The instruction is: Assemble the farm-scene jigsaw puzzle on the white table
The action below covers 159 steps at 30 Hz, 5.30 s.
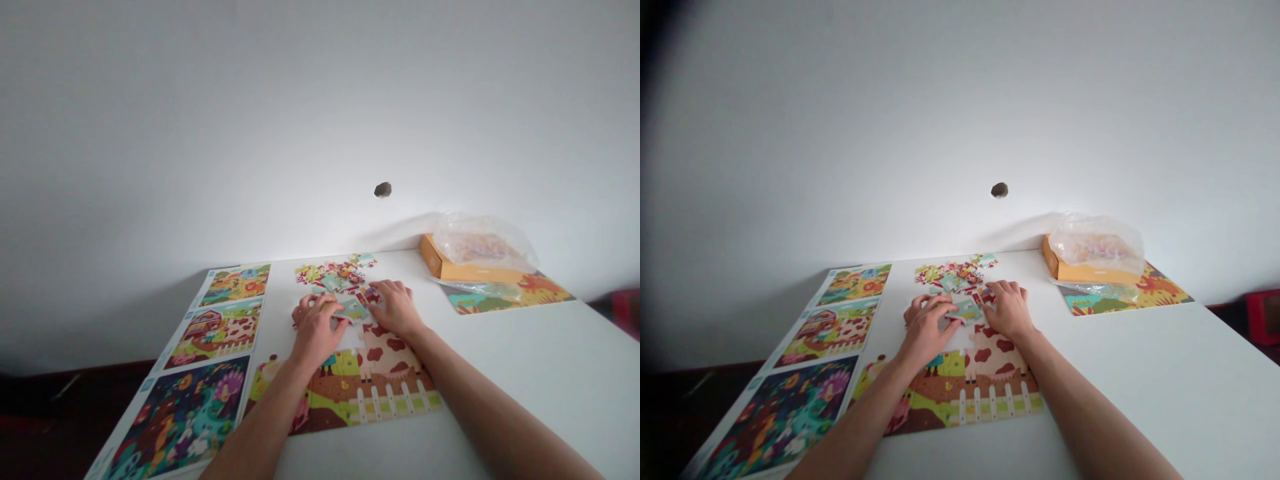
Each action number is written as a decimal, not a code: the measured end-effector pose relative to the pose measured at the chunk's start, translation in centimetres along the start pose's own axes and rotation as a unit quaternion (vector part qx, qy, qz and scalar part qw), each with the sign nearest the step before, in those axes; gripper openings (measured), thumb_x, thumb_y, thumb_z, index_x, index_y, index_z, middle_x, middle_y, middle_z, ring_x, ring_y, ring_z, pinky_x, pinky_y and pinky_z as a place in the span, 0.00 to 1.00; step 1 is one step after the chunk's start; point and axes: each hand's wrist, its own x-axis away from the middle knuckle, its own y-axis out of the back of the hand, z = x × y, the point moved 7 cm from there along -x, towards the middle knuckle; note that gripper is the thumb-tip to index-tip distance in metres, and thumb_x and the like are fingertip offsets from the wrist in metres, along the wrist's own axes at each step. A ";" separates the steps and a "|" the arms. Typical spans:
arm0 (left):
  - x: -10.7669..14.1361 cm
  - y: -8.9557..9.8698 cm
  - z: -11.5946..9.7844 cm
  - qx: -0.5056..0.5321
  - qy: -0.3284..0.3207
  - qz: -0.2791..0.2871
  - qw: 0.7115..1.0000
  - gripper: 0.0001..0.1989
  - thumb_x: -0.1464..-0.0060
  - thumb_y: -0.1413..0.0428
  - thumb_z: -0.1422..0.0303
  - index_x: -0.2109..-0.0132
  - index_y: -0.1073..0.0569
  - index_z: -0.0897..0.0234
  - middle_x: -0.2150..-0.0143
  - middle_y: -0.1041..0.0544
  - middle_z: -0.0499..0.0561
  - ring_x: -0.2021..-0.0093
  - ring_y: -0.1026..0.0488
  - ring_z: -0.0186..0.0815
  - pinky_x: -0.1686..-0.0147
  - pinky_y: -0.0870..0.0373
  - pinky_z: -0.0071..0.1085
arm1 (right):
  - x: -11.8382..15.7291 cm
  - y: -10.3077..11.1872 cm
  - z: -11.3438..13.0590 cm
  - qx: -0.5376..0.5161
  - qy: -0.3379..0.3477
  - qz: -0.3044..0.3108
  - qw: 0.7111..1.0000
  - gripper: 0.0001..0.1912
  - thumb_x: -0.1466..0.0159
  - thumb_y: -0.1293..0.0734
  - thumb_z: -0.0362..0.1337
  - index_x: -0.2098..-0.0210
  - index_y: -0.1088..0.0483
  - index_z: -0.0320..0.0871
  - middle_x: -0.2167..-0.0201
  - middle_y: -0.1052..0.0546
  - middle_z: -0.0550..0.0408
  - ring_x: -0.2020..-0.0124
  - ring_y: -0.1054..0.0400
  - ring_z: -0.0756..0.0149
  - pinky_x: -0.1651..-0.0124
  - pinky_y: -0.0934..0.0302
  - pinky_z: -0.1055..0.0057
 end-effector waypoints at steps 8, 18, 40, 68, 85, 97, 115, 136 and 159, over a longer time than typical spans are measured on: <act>0.0 -0.4 0.9 -0.012 0.032 0.002 0.999 0.08 0.47 0.41 0.69 0.59 0.24 0.55 0.51 0.23 0.49 0.49 0.34 0.45 0.47 0.40 0.45 | -0.3 -0.2 -0.7 0.010 -0.026 0.008 1.000 0.20 0.40 0.36 0.33 0.48 0.32 0.48 0.54 0.26 0.51 0.50 0.39 0.54 0.49 0.51 0.59; 0.0 -0.2 0.8 -0.013 0.025 -0.009 1.000 0.09 0.47 0.42 0.72 0.58 0.24 0.56 0.49 0.24 0.47 0.49 0.34 0.44 0.47 0.37 0.42 | -0.4 -0.5 -0.9 0.041 -0.022 0.010 0.999 0.18 0.39 0.35 0.31 0.49 0.32 0.48 0.57 0.25 0.51 0.52 0.40 0.55 0.51 0.53 0.61; -0.1 -0.3 0.6 -0.004 0.023 -0.001 1.000 0.12 0.51 0.38 0.68 0.56 0.24 0.54 0.56 0.21 0.48 0.50 0.34 0.45 0.48 0.39 0.43 | -0.4 -0.1 -1.1 0.063 -0.050 0.017 0.997 0.18 0.38 0.33 0.40 0.49 0.32 0.48 0.54 0.28 0.48 0.50 0.40 0.54 0.48 0.51 0.60; 0.4 1.3 1.4 -0.111 0.140 -0.035 0.983 0.17 0.50 0.44 0.70 0.51 0.26 0.56 0.51 0.25 0.55 0.49 0.35 0.51 0.50 0.43 0.50 | 0.7 -0.7 3.4 -0.075 0.133 0.058 0.987 0.18 0.43 0.27 0.42 0.53 0.27 0.52 0.50 0.27 0.54 0.49 0.38 0.58 0.46 0.45 0.59; -0.2 0.1 2.3 -0.014 0.074 -0.036 0.997 0.13 0.48 0.44 0.75 0.54 0.27 0.61 0.56 0.22 0.52 0.57 0.26 0.40 0.54 0.31 0.36 | 0.3 -1.3 2.7 -0.054 0.096 0.040 0.993 0.15 0.41 0.28 0.37 0.54 0.27 0.53 0.51 0.26 0.56 0.51 0.37 0.60 0.48 0.45 0.61; -0.4 0.3 1.3 0.074 0.023 -0.057 0.995 0.10 0.44 0.49 0.76 0.59 0.25 0.61 0.60 0.23 0.51 0.58 0.26 0.36 0.55 0.29 0.32 | 0.3 -1.2 2.5 -0.055 0.083 0.032 0.995 0.26 0.43 0.27 0.39 0.46 0.34 0.48 0.51 0.26 0.52 0.50 0.37 0.58 0.47 0.45 0.61; 0.5 1.4 2.0 -0.161 0.179 0.000 0.971 0.22 0.56 0.48 0.79 0.52 0.26 0.60 0.54 0.30 0.58 0.52 0.33 0.50 0.56 0.34 0.45 | 0.5 -0.9 2.8 -0.073 0.130 0.018 0.989 0.15 0.41 0.31 0.38 0.54 0.28 0.46 0.53 0.26 0.51 0.52 0.34 0.58 0.49 0.42 0.62; 0.5 0.4 1.9 -0.147 0.159 0.030 0.976 0.16 0.50 0.46 0.71 0.52 0.27 0.62 0.52 0.32 0.58 0.50 0.35 0.48 0.54 0.36 0.43 | 0.2 -0.9 1.5 -0.051 0.079 -0.004 0.996 0.11 0.41 0.32 0.35 0.58 0.29 0.45 0.54 0.25 0.52 0.53 0.35 0.57 0.49 0.42 0.62; 0.4 0.9 1.6 -0.148 0.149 -0.002 0.978 0.12 0.48 0.43 0.61 0.59 0.25 0.62 0.55 0.31 0.57 0.53 0.34 0.46 0.52 0.36 0.40 | 0.1 0.4 1.3 -0.122 0.094 -0.063 0.986 0.06 0.39 0.36 0.30 0.65 0.28 0.44 0.63 0.26 0.51 0.59 0.33 0.61 0.50 0.39 0.64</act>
